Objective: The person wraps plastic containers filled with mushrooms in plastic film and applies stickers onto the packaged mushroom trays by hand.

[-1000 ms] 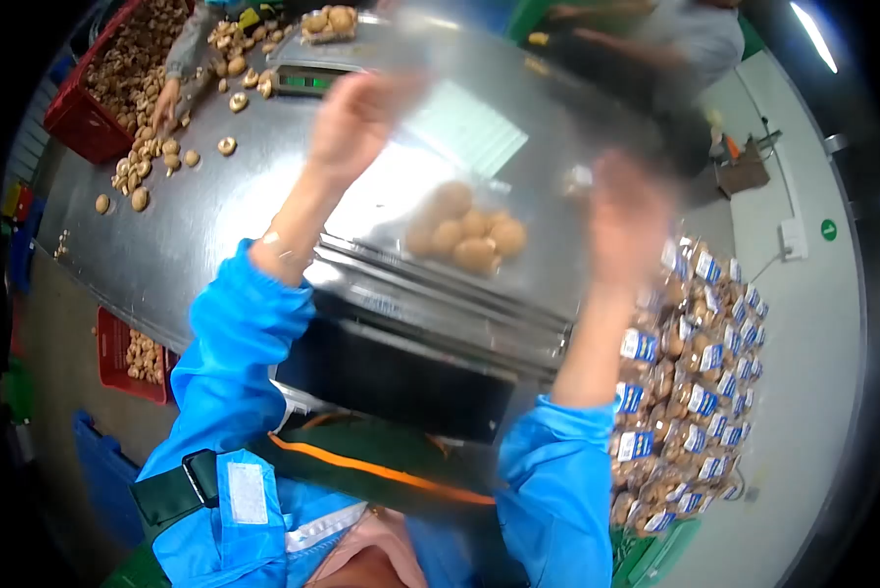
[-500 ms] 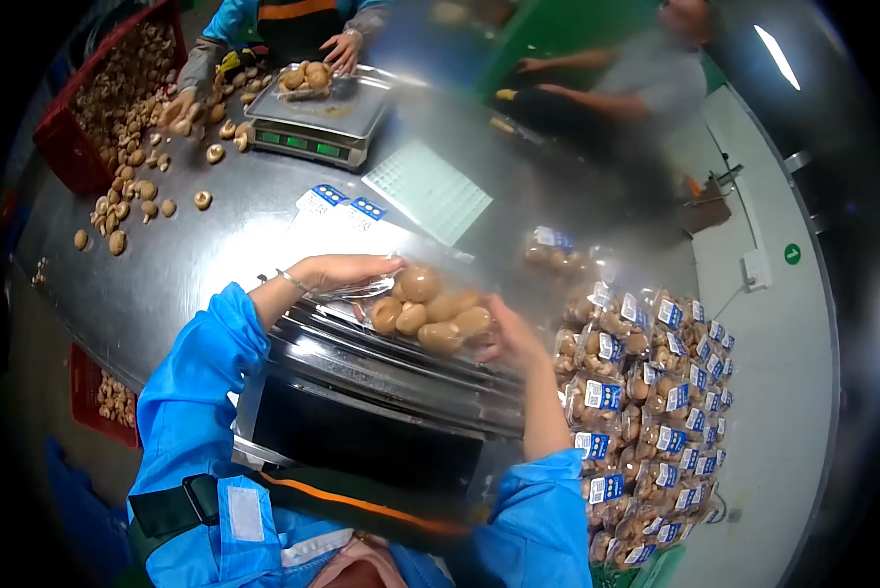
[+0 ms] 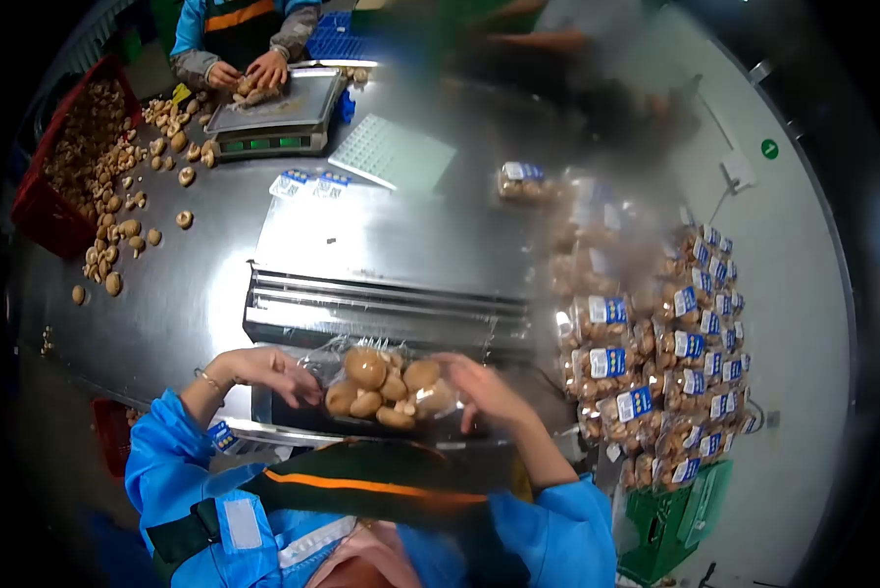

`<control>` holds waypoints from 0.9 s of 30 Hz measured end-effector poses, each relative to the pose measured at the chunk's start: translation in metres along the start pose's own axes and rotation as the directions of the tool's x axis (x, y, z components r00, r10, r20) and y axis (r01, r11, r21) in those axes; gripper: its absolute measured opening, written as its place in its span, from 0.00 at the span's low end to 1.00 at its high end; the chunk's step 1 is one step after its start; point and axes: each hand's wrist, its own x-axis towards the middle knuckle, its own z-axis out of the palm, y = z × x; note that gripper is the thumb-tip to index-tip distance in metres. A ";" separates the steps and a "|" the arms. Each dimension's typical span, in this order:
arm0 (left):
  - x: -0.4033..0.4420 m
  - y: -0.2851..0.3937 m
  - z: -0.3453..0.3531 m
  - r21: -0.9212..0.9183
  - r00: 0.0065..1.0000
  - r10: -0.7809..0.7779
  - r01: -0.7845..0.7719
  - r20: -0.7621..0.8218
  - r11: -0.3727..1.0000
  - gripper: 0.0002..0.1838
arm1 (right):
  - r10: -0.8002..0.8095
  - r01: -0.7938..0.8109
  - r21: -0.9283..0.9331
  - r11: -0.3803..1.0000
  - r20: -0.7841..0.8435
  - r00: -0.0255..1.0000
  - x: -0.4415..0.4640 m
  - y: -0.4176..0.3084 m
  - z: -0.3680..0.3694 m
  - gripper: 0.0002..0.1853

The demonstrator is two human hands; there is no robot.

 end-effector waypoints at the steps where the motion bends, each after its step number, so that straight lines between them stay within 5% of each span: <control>1: 0.004 -0.026 -0.009 -0.109 0.981 -0.046 0.025 -0.186 0.994 0.16 | 0.029 -0.031 -0.041 0.999 -0.041 0.999 0.009 0.014 -0.001 0.26; 3: 0.014 -0.047 -0.007 -0.258 0.907 -0.033 -0.085 -0.420 0.962 0.14 | 0.065 -0.067 -0.010 0.998 -0.129 0.989 0.017 0.064 -0.016 0.28; 6: 0.033 -0.061 0.022 -0.148 0.768 0.142 -0.295 -0.624 0.944 0.15 | 0.146 -0.093 0.334 0.938 -0.137 0.980 -0.010 0.109 -0.017 0.25; 7: 0.041 -0.060 0.033 -0.086 0.669 0.154 -0.311 -0.727 0.947 0.14 | 0.123 -0.010 0.375 0.927 -0.278 0.953 -0.018 0.120 0.001 0.21; 9: 0.054 -0.056 0.052 -0.023 0.476 0.206 -0.431 -0.855 0.902 0.14 | 0.056 0.021 0.148 0.989 -0.498 0.865 -0.020 0.139 0.026 0.15; 10: 0.058 -0.063 0.050 -0.022 0.410 0.208 -0.491 -0.888 0.871 0.13 | 0.075 0.205 0.318 0.926 -0.686 0.723 -0.017 0.141 0.042 0.12; 11: 0.060 -0.068 0.054 -0.014 0.339 0.207 -0.547 -0.918 0.837 0.13 | 0.143 0.285 0.461 0.840 -0.696 0.703 -0.012 0.140 0.044 0.15; 12: 0.057 -0.069 0.062 -0.067 0.309 0.157 -0.607 -0.938 0.792 0.12 | 0.090 0.319 0.417 0.851 -0.715 0.693 -0.018 0.138 0.048 0.15; 14: 0.029 -0.085 0.072 -0.215 0.297 -0.011 -0.665 -0.955 0.716 0.12 | 0.271 0.411 0.744 0.527 -0.605 0.748 -0.038 0.115 0.054 0.14; 15: 0.009 -0.107 0.074 -0.252 0.302 -0.041 -0.706 -0.953 0.662 0.12 | 0.200 0.374 0.777 0.506 -0.527 0.826 -0.052 0.129 0.046 0.15; 17: -0.019 -0.151 0.091 -0.429 0.347 -0.253 -0.702 -0.903 0.569 0.12 | 0.366 0.298 0.750 0.591 -0.578 0.729 -0.057 0.160 0.062 0.15; 18: -0.023 -0.169 0.099 -0.514 0.376 -0.355 -0.701 -0.856 0.494 0.12 | 0.337 0.218 0.840 0.496 -0.418 0.843 -0.060 0.214 0.053 0.14; 19: -0.021 -0.187 0.104 -0.586 0.430 -0.418 -0.708 -0.800 0.395 0.10 | 0.173 0.098 0.408 0.908 -0.577 0.798 -0.047 0.238 0.056 0.11; 20: -0.011 -0.215 0.100 -0.648 0.561 -0.327 -0.624 -0.760 0.436 0.07 | -0.059 -0.062 -0.177 0.982 -0.607 0.793 -0.030 0.254 0.064 0.09; 21: -0.002 -0.234 0.098 -0.692 0.684 -0.233 -0.535 -0.692 0.484 0.06 | -0.269 -0.192 -0.699 0.689 -0.493 0.827 -0.018 0.261 0.076 0.08; 22: 0.022 -0.217 0.106 -0.662 0.656 -0.287 -0.440 -0.698 0.607 0.04 | 0.167 -0.154 0.068 0.986 -0.537 0.827 -0.008 0.254 0.094 0.11; 23: 0.052 -0.196 0.114 -0.614 0.619 -0.325 -0.334 -0.715 0.715 0.04 | 0.014 -0.010 0.013 1.000 -0.417 0.909 -0.001 0.272 0.099 0.12; 24: 0.062 -0.200 0.111 -0.646 0.744 -0.183 -0.399 -0.643 0.650 0.07 | 0.190 -0.105 0.235 0.966 -0.377 0.906 0.012 0.264 0.108 0.12; 25: 0.070 -0.180 0.119 -0.713 0.825 0.139 -0.548 -0.548 0.438 0.11 | 0.302 -0.159 0.396 0.904 -0.332 0.894 0.020 0.252 0.118 0.14; 26: 0.078 -0.159 0.127 -0.835 0.808 0.444 -0.512 -0.388 0.202 0.15 | 0.373 -0.182 0.531 0.828 -0.279 0.885 0.022 0.241 0.125 0.15; 27: 0.075 -0.150 0.119 -0.828 0.780 0.549 -0.498 -0.299 0.257 0.16 | 0.411 -0.186 0.645 0.741 -0.217 0.885 0.020 0.222 0.128 0.17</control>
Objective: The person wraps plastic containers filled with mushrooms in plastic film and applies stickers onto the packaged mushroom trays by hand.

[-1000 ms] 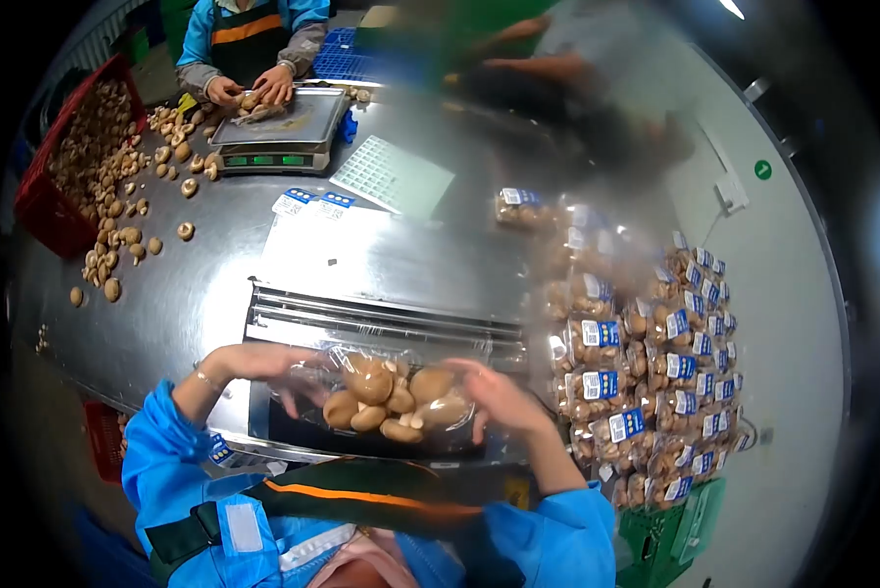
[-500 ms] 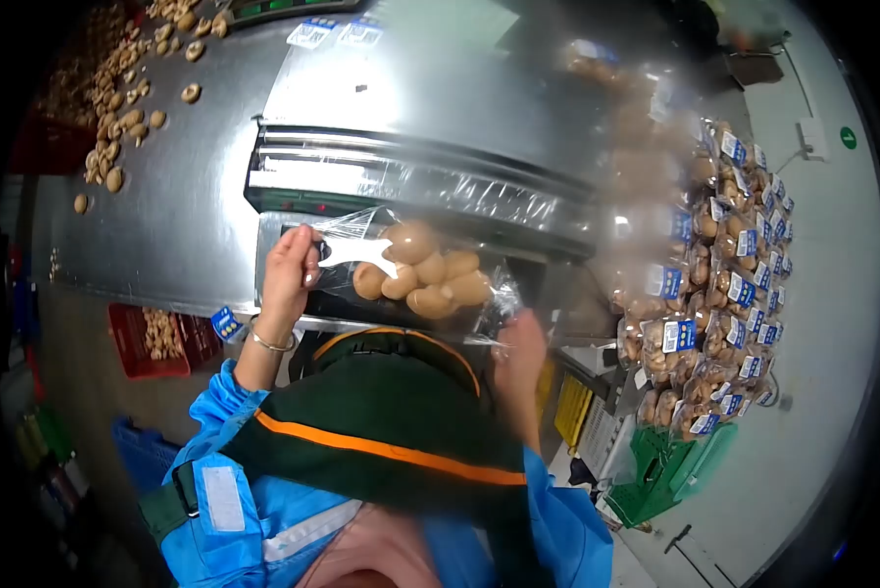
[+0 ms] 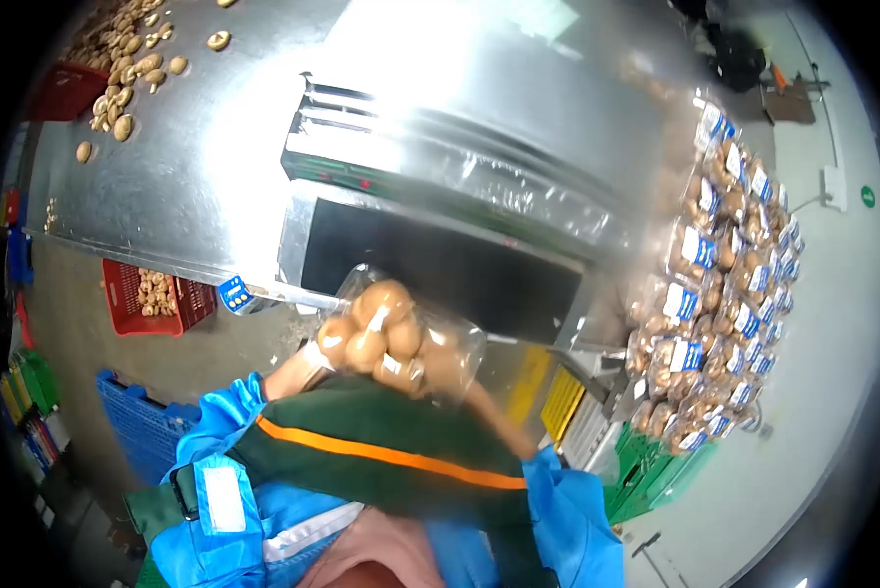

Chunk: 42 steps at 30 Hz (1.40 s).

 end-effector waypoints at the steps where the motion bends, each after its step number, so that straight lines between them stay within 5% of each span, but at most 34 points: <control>1: -0.002 0.009 0.006 0.142 0.997 -0.039 0.030 0.060 0.989 0.18 | 0.052 -0.059 0.139 0.988 0.055 0.997 -0.017 -0.018 0.011 0.19; 3: -0.014 0.029 0.017 0.480 0.986 -0.086 0.007 0.142 0.877 0.21 | 0.108 -0.172 0.336 0.926 0.200 0.974 -0.056 -0.057 0.032 0.23; 5: -0.002 0.029 0.037 0.163 0.957 0.006 -0.056 0.289 0.985 0.20 | 0.088 -0.203 0.267 0.942 0.389 0.917 -0.090 -0.090 0.053 0.27; 6: -0.004 0.043 0.069 0.170 0.995 -0.018 0.001 0.099 0.985 0.17 | 0.067 -0.133 0.100 0.986 0.493 0.868 -0.102 -0.105 0.062 0.30; 8: -0.005 0.075 0.119 0.254 0.959 -0.170 0.226 -0.226 0.940 0.18 | 0.016 0.326 -0.331 0.886 0.722 0.692 -0.110 -0.137 0.084 0.35; 10: -0.011 0.106 0.132 0.449 0.947 -0.107 0.241 -0.302 0.860 0.20 | -0.049 0.610 -0.550 0.571 0.718 0.694 -0.091 -0.165 0.123 0.29; 13: -0.039 0.164 0.148 -0.229 0.865 -0.332 0.261 -0.375 0.938 0.23 | -0.063 0.817 -0.573 0.058 0.815 0.576 -0.081 -0.224 0.206 0.23; 15: -0.049 0.179 0.118 -0.438 0.872 -0.452 0.337 -0.189 0.833 0.23 | 0.015 0.917 -0.377 -0.128 0.924 0.382 -0.059 -0.258 0.249 0.23; 16: -0.055 0.179 0.109 -0.416 0.940 -0.336 0.282 -0.063 0.864 0.28 | -0.047 0.922 -0.352 -0.159 0.936 0.349 -0.040 -0.281 0.266 0.21; 17: -0.058 0.178 0.108 -0.364 0.993 -0.093 0.112 0.069 0.925 0.34 | -0.116 0.786 -0.614 -0.078 0.788 0.604 -0.013 -0.316 0.278 0.19; 19: -0.064 0.174 0.105 -0.389 0.961 0.253 -0.191 0.115 0.901 0.45 | -0.511 0.764 -0.642 0.064 0.636 0.578 0.079 -0.389 0.293 0.24; 20: -0.064 0.166 0.097 -0.245 0.866 0.468 -0.499 -0.177 0.831 0.43 | -0.613 0.723 -0.689 0.057 0.547 0.569 0.134 -0.423 0.286 0.27; 21: -0.064 0.157 0.089 0.041 0.649 0.617 -0.673 -0.445 0.738 0.42 | -0.492 0.449 -0.878 0.163 0.322 0.809 0.181 -0.456 0.273 0.27; 22: -0.066 0.160 0.078 -0.106 0.702 0.625 -0.689 -0.341 0.717 0.46 | -0.341 0.114 -0.971 0.210 0.037 0.940 0.193 -0.471 0.277 0.27; 23: -0.067 0.165 0.071 -0.252 0.746 0.624 -0.666 -0.232 0.702 0.50 | -0.281 0.097 -0.954 0.284 0.014 0.960 0.204 -0.477 0.275 0.23; 25: -0.071 0.170 0.068 -0.036 0.759 0.624 -0.640 -0.188 0.768 0.53 | -0.146 0.043 -0.900 0.433 -0.023 0.989 0.210 -0.473 0.268 0.18; 29: -0.059 0.185 0.071 -0.183 0.793 0.608 -0.603 -0.035 0.776 0.52 | -0.199 0.402 -0.743 0.535 0.351 0.915 0.173 -0.459 0.276 0.15; 30: -0.057 0.188 0.060 -0.177 0.790 0.613 -0.600 0.023 0.780 0.51 | -0.285 0.517 -0.661 0.543 0.435 0.854 0.166 -0.452 0.275 0.13; 32: -0.049 0.187 0.074 -0.083 0.749 0.657 -0.663 -0.091 0.744 0.49 | -0.579 0.636 -0.767 -0.086 0.558 0.595 0.145 -0.429 0.274 0.09; 33: -0.046 0.190 0.075 -0.032 0.756 0.651 -0.654 -0.061 0.756 0.48 | -0.618 0.643 -0.601 -0.475 0.748 0.242 0.123 -0.409 0.273 0.08; 34: -0.043 0.193 0.076 0.019 0.763 0.645 -0.645 -0.032 0.764 0.46 | -0.485 0.475 -0.377 -0.796 0.865 -0.127 0.090 -0.388 0.275 0.09; 36: -0.035 0.198 0.088 0.076 0.788 0.609 -0.615 0.086 0.785 0.44 | -0.563 0.499 -0.346 -0.794 0.729 -0.390 -0.013 -0.370 0.287 0.10; 37: -0.029 0.200 0.101 0.086 0.800 0.574 -0.593 0.174 0.801 0.43 | -0.764 0.805 -0.260 -0.532 0.557 -0.325 -0.049 -0.362 0.282 0.11; 38: -0.015 0.196 0.122 0.063 0.772 0.614 -0.629 0.167 0.775 0.44 | -0.761 0.936 0.012 -0.352 0.579 -0.293 -0.085 -0.359 0.277 0.08; 39: -0.022 0.197 0.102 0.140 0.805 0.586 -0.572 -0.091 0.808 0.44 | -0.695 0.965 0.083 -0.247 0.679 -0.236 -0.110 -0.356 0.269 0.06; 40: -0.022 0.201 0.091 -0.160 0.876 0.483 -0.477 -0.002 0.864 0.41 | -0.565 0.982 0.187 0.007 0.811 -0.150 -0.127 -0.351 0.269 0.07; 41: -0.012 0.194 0.107 0.092 0.847 0.506 -0.497 -0.164 0.863 0.42 | -0.489 0.981 0.093 0.170 0.872 0.002 -0.134 -0.338 0.266 0.08; 42: -0.009 0.192 0.117 0.108 0.888 0.456 -0.450 -0.050 0.887 0.36 | -0.392 0.952 -0.001 0.306 0.911 0.127 -0.136 -0.327 0.264 0.09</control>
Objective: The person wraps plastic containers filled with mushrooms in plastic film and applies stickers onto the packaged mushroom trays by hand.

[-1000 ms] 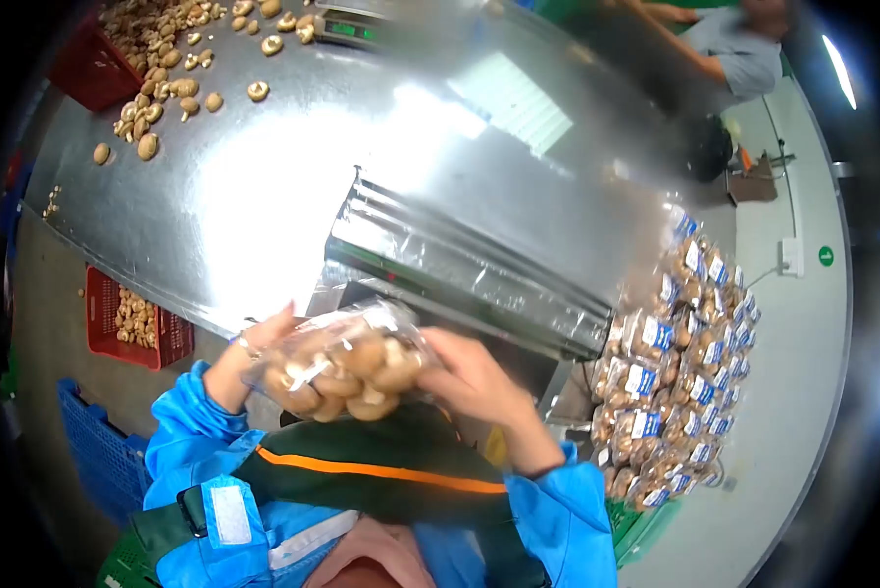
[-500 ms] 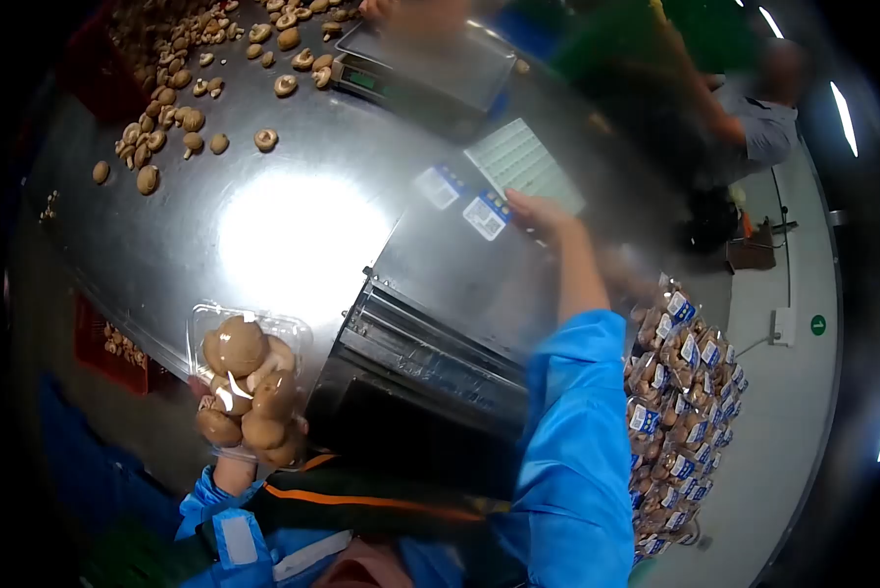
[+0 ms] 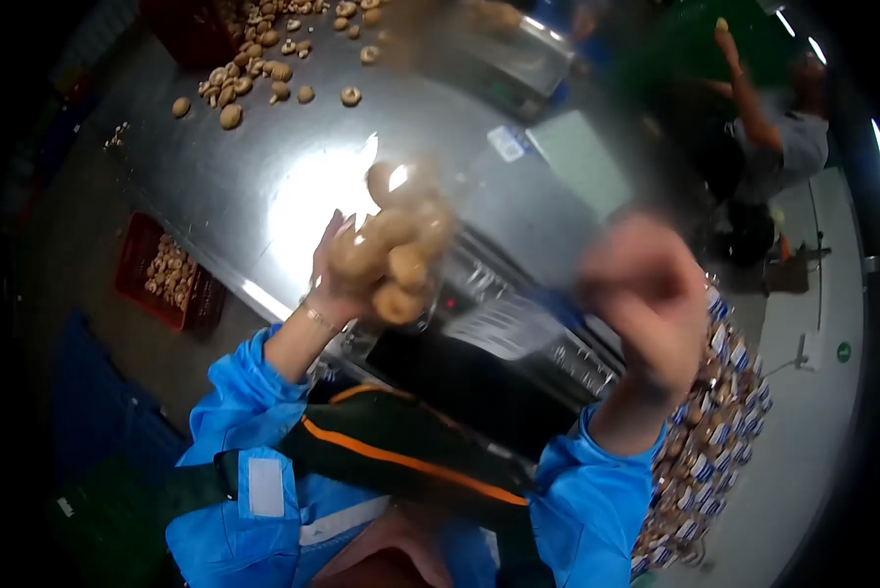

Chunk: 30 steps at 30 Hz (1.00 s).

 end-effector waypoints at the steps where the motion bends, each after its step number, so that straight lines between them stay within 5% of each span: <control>1: 0.001 -0.010 0.009 -0.026 1.000 0.005 -0.004 0.018 1.000 0.35 | 0.099 -0.099 -0.070 0.993 0.002 0.995 -0.002 0.005 0.010 0.10; 6: -0.009 -0.055 0.026 0.022 0.992 -0.024 0.021 0.122 1.000 0.31 | 0.464 -0.465 -0.055 0.883 -0.031 0.885 -0.019 0.023 0.050 0.14; 8: -0.016 -0.073 0.021 0.206 0.996 -0.036 0.052 -0.082 0.977 0.29 | 0.574 -0.587 -0.076 0.806 -0.141 0.807 -0.034 0.037 0.055 0.19; 10: -0.018 -0.090 0.023 0.134 0.997 -0.060 0.067 -0.056 0.989 0.27 | 0.132 -0.229 -0.165 0.959 -0.453 0.881 -0.061 0.077 0.057 0.28; 11: -0.017 -0.099 0.019 0.101 0.996 -0.069 0.074 -0.054 0.992 0.27 | -0.041 -0.311 -0.500 0.808 -0.574 0.818 -0.070 0.076 0.057 0.34; 12: -0.015 -0.108 0.018 0.074 0.995 -0.082 0.086 -0.052 0.994 0.27 | -0.189 -0.345 -0.595 0.726 -0.654 0.732 -0.082 0.087 0.051 0.33; 15: -0.005 -0.130 0.030 0.054 0.989 -0.106 0.112 -0.099 0.992 0.30 | -0.405 -0.108 -0.721 0.684 -0.499 0.766 -0.119 0.105 0.069 0.30; 16: -0.001 -0.136 0.033 0.062 0.988 -0.116 0.123 -0.104 0.990 0.31 | -0.212 -0.137 -0.820 0.556 -0.300 0.930 -0.134 0.078 0.083 0.27; 18: 0.011 -0.142 0.024 -0.073 0.968 -0.253 0.252 0.001 0.965 0.36 | -0.062 0.064 -0.824 0.562 0.035 0.997 -0.164 0.065 0.099 0.23; 20: 0.023 -0.157 0.040 0.039 0.970 -0.158 0.168 -0.182 0.985 0.34 | -0.306 0.415 -0.622 0.663 0.281 0.910 -0.198 0.070 0.075 0.19; 21: 0.030 -0.167 0.046 0.103 0.969 -0.178 0.197 -0.170 0.975 0.34 | -0.363 0.328 -0.690 0.645 0.101 0.926 -0.213 0.062 0.057 0.14; 23: 0.045 -0.189 0.055 0.230 0.963 -0.228 0.257 -0.147 0.939 0.35 | -0.101 -0.077 -0.529 0.845 -0.299 0.949 -0.236 0.054 0.015 0.15; 24: 0.054 -0.203 0.058 0.291 0.951 -0.308 0.288 0.026 0.912 0.33 | 0.036 -0.097 -0.077 0.992 -0.567 0.823 -0.244 0.068 -0.001 0.17; 25: 0.065 -0.224 0.055 0.420 0.920 -0.390 0.372 -0.045 0.828 0.33 | 0.254 0.047 0.377 0.925 -0.704 0.663 -0.251 0.083 -0.014 0.19; 26: 0.074 -0.243 0.056 0.540 0.888 -0.443 0.433 -0.119 0.722 0.33 | 0.495 0.296 0.698 0.652 -0.688 0.531 -0.259 0.088 -0.027 0.20; 27: 0.077 -0.265 0.065 0.716 0.855 -0.470 0.469 -0.221 0.518 0.31 | 0.543 0.342 0.798 0.496 -0.593 0.595 -0.270 0.085 -0.032 0.23; 28: 0.085 -0.287 0.067 0.753 0.824 -0.551 0.447 -0.135 0.484 0.32 | 0.536 0.432 0.726 0.536 -0.687 0.490 -0.281 0.096 -0.038 0.29; 30: 0.106 -0.310 0.056 0.941 0.857 -0.514 0.148 0.031 0.303 0.34 | 0.400 0.562 0.674 0.480 -0.738 0.544 -0.306 0.088 -0.071 0.30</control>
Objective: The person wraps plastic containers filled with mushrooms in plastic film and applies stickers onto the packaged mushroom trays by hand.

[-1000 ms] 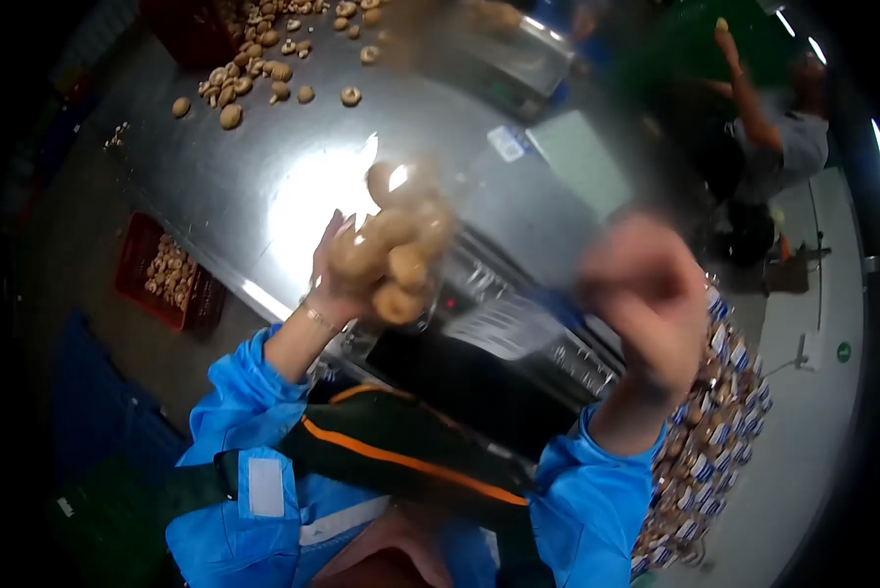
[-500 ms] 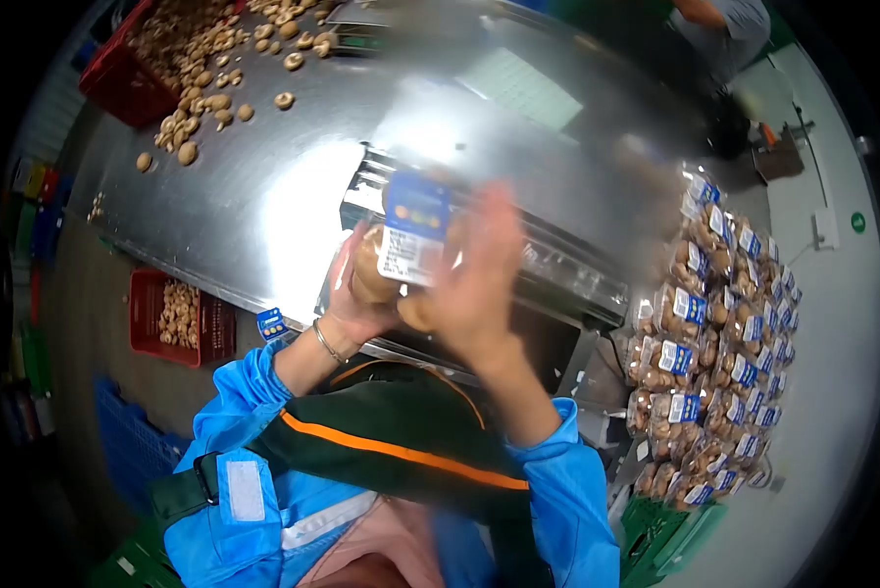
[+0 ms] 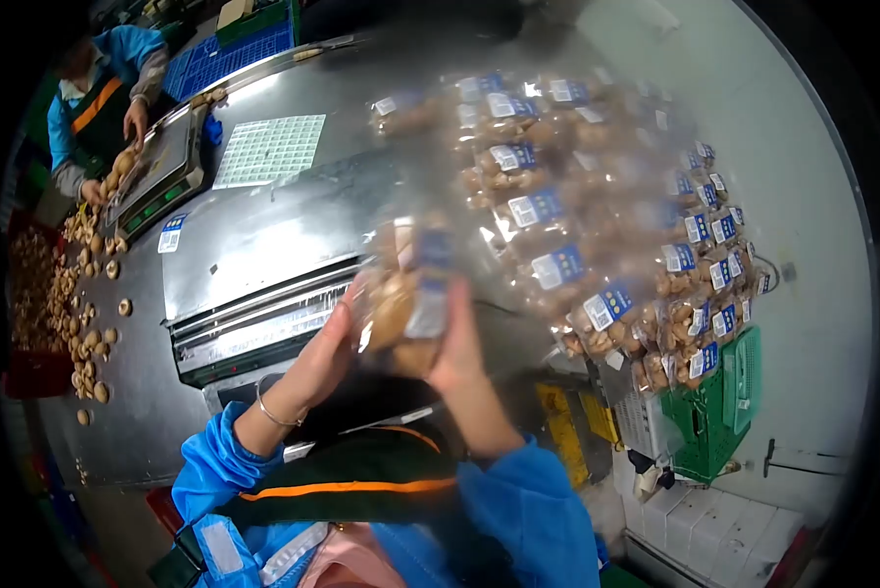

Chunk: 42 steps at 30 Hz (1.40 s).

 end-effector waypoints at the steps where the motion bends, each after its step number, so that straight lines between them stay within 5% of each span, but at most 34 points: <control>1: 0.004 0.022 0.005 0.090 0.998 0.035 -0.039 0.046 0.995 0.35 | -0.135 0.117 -0.140 0.983 -0.123 0.983 0.008 -0.027 0.006 0.30; 2: 0.006 0.026 0.003 0.171 0.995 0.093 -0.100 0.046 0.980 0.31 | -0.276 0.207 -0.289 0.935 -0.221 0.935 0.018 -0.057 0.012 0.30; 3: 0.005 0.034 -0.003 0.278 0.992 0.119 -0.124 0.035 0.953 0.29 | -0.439 0.386 -0.366 0.847 -0.070 0.896 0.036 -0.086 -0.012 0.30; 5: -0.004 0.040 -0.013 0.361 0.979 0.190 -0.150 -0.078 0.920 0.24 | -0.614 0.472 -0.432 0.768 -0.289 0.734 0.078 -0.145 -0.053 0.28; 6: -0.011 0.040 -0.021 0.333 0.969 0.181 -0.117 -0.167 0.936 0.23 | -0.687 0.483 -0.501 0.718 -0.402 0.606 0.105 -0.170 -0.084 0.27; 8: -0.022 0.044 -0.041 0.277 0.911 0.217 -0.120 -0.351 0.953 0.21 | -0.720 0.475 -0.584 0.658 -0.304 0.625 0.155 -0.214 -0.164 0.25; 9: -0.032 0.048 -0.054 0.303 0.851 0.258 -0.124 -0.458 0.945 0.21 | -0.717 0.349 -0.664 0.661 -0.421 0.557 0.168 -0.220 -0.174 0.24; 11: -0.060 0.054 -0.092 0.395 0.681 0.360 -0.112 -0.638 0.912 0.20 | -0.681 0.273 -0.656 0.703 -0.511 0.525 0.180 -0.224 -0.166 0.24; 14: -0.118 0.044 -0.187 0.545 0.369 0.470 0.130 -0.802 0.828 0.20 | -0.701 0.027 -0.785 0.618 -0.535 0.472 0.176 -0.230 -0.160 0.28; 16: -0.158 0.024 -0.269 0.486 0.122 0.471 0.188 -0.874 0.853 0.20 | -0.522 -0.009 -0.755 0.656 -0.461 0.718 0.180 -0.254 -0.189 0.21; 18: -0.196 -0.018 -0.363 0.453 -0.094 0.483 0.229 -0.870 0.861 0.20 | -0.477 -0.137 -0.748 0.650 -0.541 0.692 0.163 -0.239 -0.158 0.15; 20: -0.215 -0.037 -0.436 0.345 -0.197 0.458 0.425 -0.867 0.837 0.20 | -0.537 -0.150 -0.811 0.566 -0.501 0.679 0.147 -0.228 -0.150 0.15; 24: -0.218 -0.050 -0.547 0.230 -0.115 0.367 0.601 -0.923 0.765 0.20 | -0.603 -0.202 -0.878 0.435 -0.450 0.659 0.105 -0.187 -0.136 0.15; 25: -0.217 -0.047 -0.559 0.184 0.006 0.248 0.685 -0.969 0.705 0.20 | -0.611 -0.220 -0.888 0.404 -0.441 0.657 0.094 -0.174 -0.132 0.15; 28: -0.197 -0.060 -0.588 0.165 0.147 0.087 0.694 -0.985 0.701 0.16 | -0.624 -0.249 -0.916 0.315 -0.397 0.673 0.071 -0.137 -0.109 0.15; 29: -0.190 -0.056 -0.577 0.079 0.031 0.075 0.568 -0.997 0.820 0.13 | -0.627 -0.245 -0.927 0.283 -0.372 0.684 0.067 -0.129 -0.099 0.15; 30: -0.185 -0.047 -0.566 -0.119 -0.069 -0.107 0.203 -0.992 0.972 0.11 | -0.629 -0.233 -0.940 0.247 -0.339 0.700 0.064 -0.120 -0.088 0.15; 32: -0.184 -0.050 -0.567 0.091 -0.226 0.196 0.406 -0.954 0.909 0.10 | -0.613 -0.185 -0.966 0.180 -0.257 0.747 0.064 -0.101 -0.066 0.15; 33: -0.184 -0.044 -0.561 0.026 -0.239 0.083 0.230 -0.967 0.973 0.10 | -0.609 -0.151 -0.979 0.137 -0.204 0.767 0.067 -0.087 -0.056 0.15; 34: -0.188 -0.024 -0.545 -0.041 -0.232 -0.028 0.050 -0.972 0.998 0.10 | -0.610 -0.103 -0.991 0.079 -0.130 0.781 0.071 -0.062 -0.042 0.16; 35: -0.190 -0.043 -0.571 -0.004 -0.189 0.022 0.135 -0.982 0.991 0.08 | -0.609 -0.053 -0.998 0.023 -0.056 0.791 0.075 -0.037 -0.029 0.16; 38: -0.210 0.015 -0.538 0.025 -0.085 0.011 -0.177 -0.996 0.984 0.07 | -0.557 -0.050 -0.982 -0.181 0.061 0.828 0.078 0.049 0.046 0.12; 39: -0.216 0.031 -0.534 0.056 -0.001 0.056 -0.181 -0.998 0.982 0.06 | -0.469 0.104 -0.985 -0.139 0.158 0.869 0.096 0.023 0.006 0.16; 42: -0.222 0.096 -0.487 0.051 0.201 0.085 -0.169 -0.976 0.984 0.08 | -0.327 0.232 -0.959 -0.160 0.273 0.905 0.110 0.081 0.057 0.14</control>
